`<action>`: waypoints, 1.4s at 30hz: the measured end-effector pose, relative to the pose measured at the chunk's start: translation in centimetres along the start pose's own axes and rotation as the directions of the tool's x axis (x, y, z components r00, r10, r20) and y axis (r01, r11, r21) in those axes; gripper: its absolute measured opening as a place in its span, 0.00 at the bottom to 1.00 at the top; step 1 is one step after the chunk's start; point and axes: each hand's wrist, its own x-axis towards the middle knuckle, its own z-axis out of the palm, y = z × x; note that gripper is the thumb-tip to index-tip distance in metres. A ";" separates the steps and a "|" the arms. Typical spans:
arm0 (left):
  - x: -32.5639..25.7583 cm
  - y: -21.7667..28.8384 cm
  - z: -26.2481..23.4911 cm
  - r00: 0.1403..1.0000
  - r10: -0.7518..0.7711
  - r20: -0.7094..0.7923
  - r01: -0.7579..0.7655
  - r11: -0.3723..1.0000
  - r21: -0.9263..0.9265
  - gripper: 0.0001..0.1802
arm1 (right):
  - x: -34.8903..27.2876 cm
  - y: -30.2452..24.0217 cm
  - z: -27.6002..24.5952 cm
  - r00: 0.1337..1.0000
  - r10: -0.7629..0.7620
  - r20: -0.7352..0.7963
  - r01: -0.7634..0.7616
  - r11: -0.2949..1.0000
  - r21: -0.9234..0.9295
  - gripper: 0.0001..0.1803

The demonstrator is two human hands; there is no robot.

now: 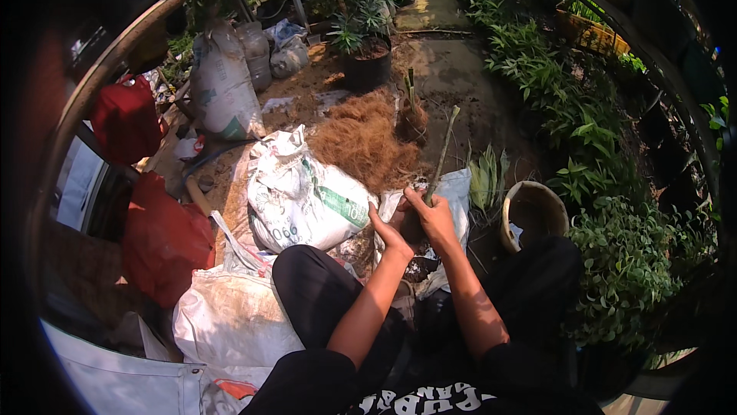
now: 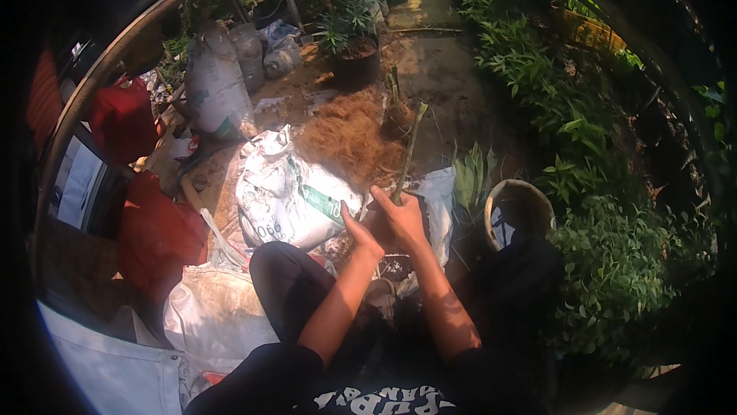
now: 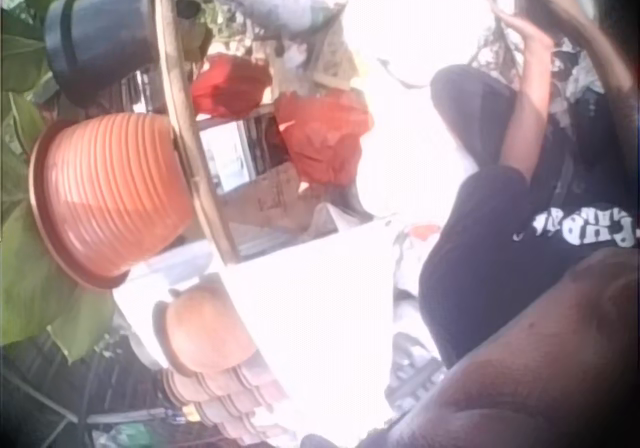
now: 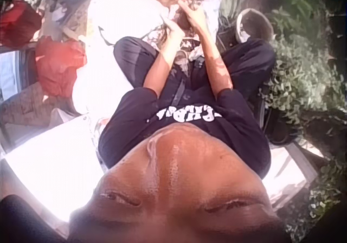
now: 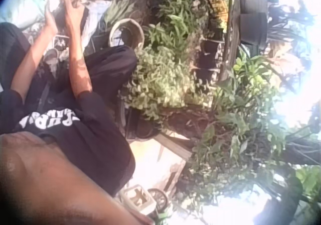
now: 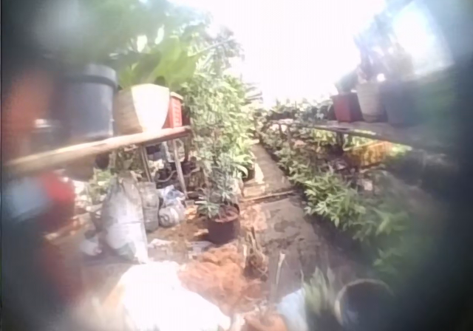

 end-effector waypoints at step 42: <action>1.2 -1.0 -1.7 0.932 -0.243 0.268 0.211 0.967 0.145 0.57 | -0.4 -1.6 -0.3 0.975 -0.076 0.210 0.107 0.984 -0.139 0.16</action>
